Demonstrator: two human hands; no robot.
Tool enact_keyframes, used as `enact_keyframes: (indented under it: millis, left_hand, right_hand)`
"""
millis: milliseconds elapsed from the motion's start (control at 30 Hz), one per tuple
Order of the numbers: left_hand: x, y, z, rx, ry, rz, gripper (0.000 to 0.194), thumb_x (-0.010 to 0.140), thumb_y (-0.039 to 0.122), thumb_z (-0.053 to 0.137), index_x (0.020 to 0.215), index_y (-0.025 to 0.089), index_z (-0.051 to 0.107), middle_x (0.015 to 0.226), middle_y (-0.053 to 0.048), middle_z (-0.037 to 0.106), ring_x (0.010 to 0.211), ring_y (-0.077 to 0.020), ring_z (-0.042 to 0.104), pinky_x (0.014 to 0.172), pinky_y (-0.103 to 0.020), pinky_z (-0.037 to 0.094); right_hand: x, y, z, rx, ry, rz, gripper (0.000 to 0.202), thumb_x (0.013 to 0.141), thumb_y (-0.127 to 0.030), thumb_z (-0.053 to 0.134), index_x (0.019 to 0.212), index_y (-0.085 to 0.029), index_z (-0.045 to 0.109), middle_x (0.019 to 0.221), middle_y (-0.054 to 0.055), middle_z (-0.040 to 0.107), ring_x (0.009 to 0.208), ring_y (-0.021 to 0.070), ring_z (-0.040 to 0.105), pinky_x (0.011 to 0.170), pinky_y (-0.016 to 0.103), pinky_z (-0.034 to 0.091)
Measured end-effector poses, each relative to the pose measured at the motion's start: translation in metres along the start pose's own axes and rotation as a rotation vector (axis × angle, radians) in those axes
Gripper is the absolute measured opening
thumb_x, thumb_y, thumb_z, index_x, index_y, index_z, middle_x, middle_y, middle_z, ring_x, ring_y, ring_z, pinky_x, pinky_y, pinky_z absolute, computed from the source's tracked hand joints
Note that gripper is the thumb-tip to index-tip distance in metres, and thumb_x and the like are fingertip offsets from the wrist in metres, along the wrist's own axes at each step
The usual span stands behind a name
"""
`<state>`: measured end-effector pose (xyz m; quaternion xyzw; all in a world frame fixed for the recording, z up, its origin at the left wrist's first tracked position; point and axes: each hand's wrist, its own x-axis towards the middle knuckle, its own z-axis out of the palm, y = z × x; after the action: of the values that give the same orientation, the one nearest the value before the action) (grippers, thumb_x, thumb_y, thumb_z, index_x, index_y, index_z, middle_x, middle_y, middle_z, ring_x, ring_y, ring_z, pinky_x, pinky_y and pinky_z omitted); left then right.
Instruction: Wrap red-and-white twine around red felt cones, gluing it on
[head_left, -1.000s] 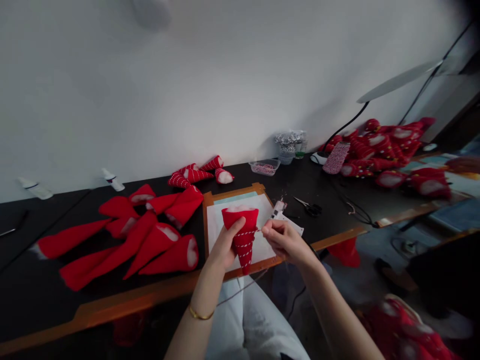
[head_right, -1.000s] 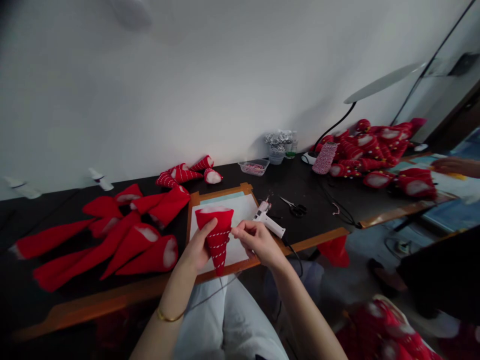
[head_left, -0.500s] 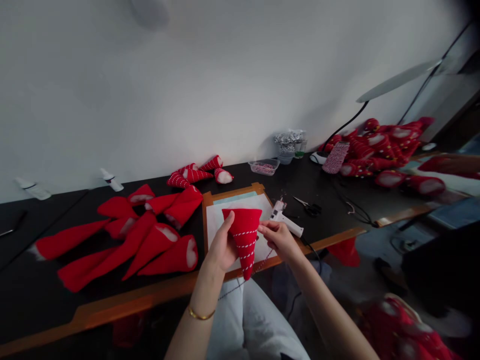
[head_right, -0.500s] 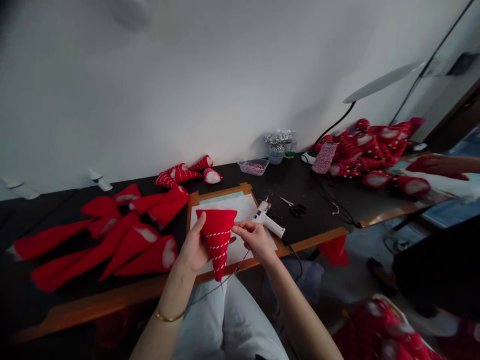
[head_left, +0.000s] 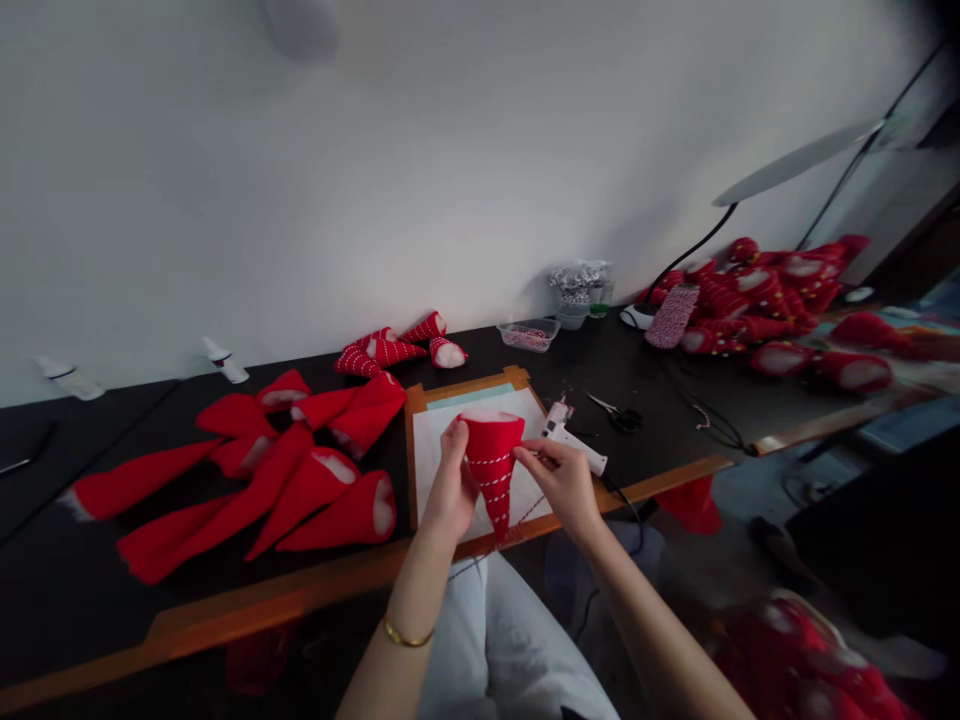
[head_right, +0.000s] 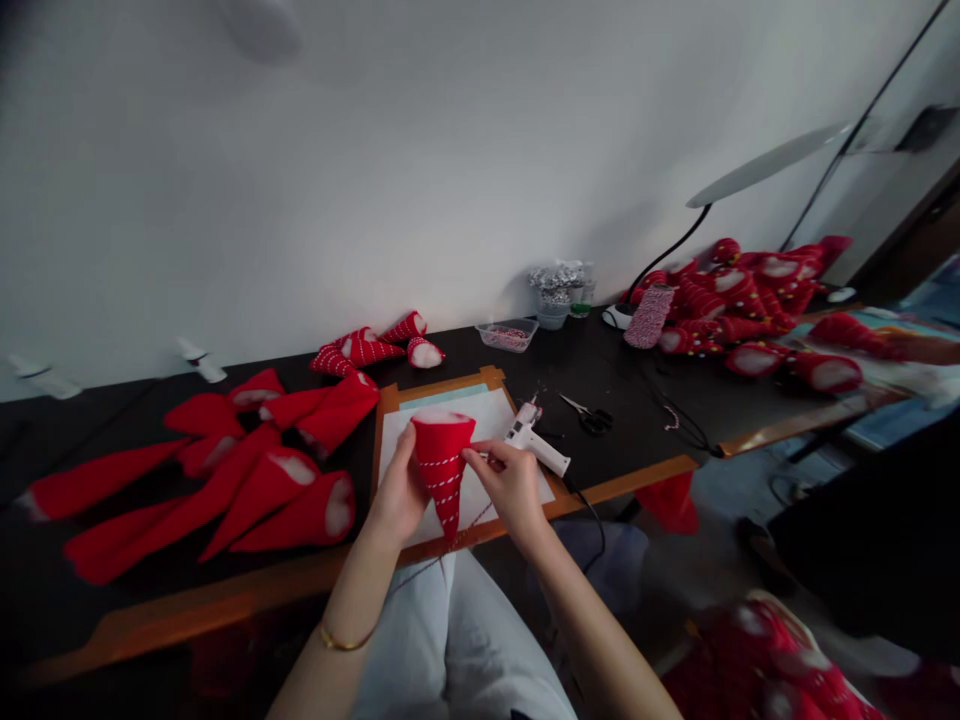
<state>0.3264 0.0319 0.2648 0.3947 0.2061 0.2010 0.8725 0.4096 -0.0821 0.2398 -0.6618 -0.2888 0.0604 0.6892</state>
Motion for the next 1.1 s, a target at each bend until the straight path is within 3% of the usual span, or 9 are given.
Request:
enact_keyframes:
  millis: [67, 133, 200, 267, 467, 700, 833, 967, 1100]
  left_hand:
    - [-0.001, -0.001, 0.001, 0.085, -0.006, 0.084, 0.097, 0.070, 0.040, 0.084, 0.149, 0.032, 0.028, 0.118, -0.005, 0.068, 0.101, -0.0202, 0.067, 0.089, -0.031, 0.053]
    - [-0.002, -0.001, 0.002, 0.162, -0.023, 0.130, 0.101, 0.064, 0.028, 0.089, 0.147, 0.032, 0.031, 0.115, -0.004, 0.069, 0.098, -0.0202, 0.068, 0.086, -0.030, 0.053]
    - [-0.003, 0.002, 0.002, 0.176, -0.056, 0.116, 0.075, 0.067, 0.028, 0.086, 0.134, 0.024, 0.051, 0.108, -0.004, 0.071, 0.091, -0.0192, 0.069, 0.081, -0.027, 0.054]
    - [-0.004, 0.006, 0.001, 0.138, -0.051, 0.063, 0.049, 0.071, 0.035, 0.083, 0.113, 0.018, 0.065, 0.094, -0.004, 0.073, 0.077, -0.0164, 0.069, 0.071, -0.024, 0.054]
    - [-0.012, 0.016, 0.003, 0.013, 0.052, -0.231, 0.046, 0.076, 0.052, 0.074, 0.095, 0.011, 0.068, 0.062, -0.007, 0.068, 0.055, -0.0197, 0.066, 0.050, -0.028, 0.055]
    - [-0.015, 0.012, 0.005, -0.072, -0.102, -0.245, 0.046, 0.086, 0.045, 0.066, 0.117, 0.011, 0.064, 0.094, -0.014, 0.075, 0.090, -0.0284, 0.071, 0.085, -0.045, 0.059]
    - [-0.010, 0.009, -0.001, -0.085, -0.195, -0.270, 0.054, 0.086, 0.050, 0.065, 0.124, 0.013, 0.062, 0.106, -0.016, 0.073, 0.101, -0.0321, 0.068, 0.091, -0.051, 0.055]
    - [-0.005, 0.003, -0.006, -0.017, -0.162, -0.173, 0.067, 0.081, 0.056, 0.069, 0.132, 0.016, 0.055, 0.114, -0.016, 0.070, 0.102, -0.0302, 0.068, 0.087, -0.042, 0.057]
    - [-0.007, -0.007, -0.005, 0.205, -0.205, 0.037, 0.107, 0.065, 0.031, 0.088, 0.151, 0.032, 0.024, 0.125, -0.010, 0.065, 0.106, -0.0255, 0.066, 0.091, -0.037, 0.053]
  right_hand:
    - [-0.005, -0.009, -0.001, -0.104, -0.016, -0.091, 0.030, 0.076, -0.045, 0.076, 0.067, -0.017, 0.069, 0.055, 0.000, 0.055, 0.052, 0.0108, 0.039, 0.050, 0.025, 0.030]
    - [-0.008, -0.018, -0.006, -0.040, -0.185, -0.037, 0.034, 0.076, -0.046, 0.076, 0.064, -0.017, 0.062, 0.051, -0.003, 0.047, 0.048, 0.0092, 0.035, 0.047, 0.024, 0.029]
    - [-0.008, -0.025, -0.015, 0.140, -0.386, 0.122, 0.040, 0.079, -0.052, 0.072, 0.064, -0.019, 0.055, 0.047, -0.006, 0.039, 0.042, 0.0071, 0.029, 0.041, 0.022, 0.024]
    - [-0.004, -0.027, -0.024, 0.292, -0.463, 0.250, 0.042, 0.079, -0.056, 0.070, 0.068, -0.019, 0.053, 0.045, -0.009, 0.032, 0.037, 0.0049, 0.021, 0.036, 0.021, 0.017]
    - [0.009, -0.014, -0.026, 0.362, -0.285, 0.326, 0.046, 0.065, -0.055, 0.082, 0.067, -0.015, 0.059, 0.049, -0.011, 0.029, 0.038, 0.0014, 0.015, 0.036, 0.020, 0.009]
    - [0.005, -0.004, -0.012, 0.448, -0.225, 0.431, 0.046, 0.058, -0.054, 0.084, 0.073, -0.014, 0.065, 0.045, -0.012, 0.027, 0.040, 0.0021, 0.012, 0.037, 0.020, 0.007]
    - [0.004, -0.003, -0.008, 0.475, -0.221, 0.445, 0.044, 0.058, -0.052, 0.084, 0.072, -0.014, 0.065, 0.045, -0.011, 0.027, 0.040, 0.0025, 0.012, 0.037, 0.020, 0.007]
    - [0.002, -0.002, -0.005, 0.413, -0.099, 0.372, 0.042, 0.063, -0.053, 0.080, 0.074, -0.014, 0.066, 0.048, -0.009, 0.033, 0.040, 0.0035, 0.016, 0.038, 0.021, 0.010]
    - [-0.003, -0.002, 0.000, 0.133, 0.113, 0.106, 0.032, 0.074, -0.045, 0.074, 0.076, -0.014, 0.070, 0.054, -0.003, 0.045, 0.047, 0.0077, 0.030, 0.044, 0.023, 0.020]
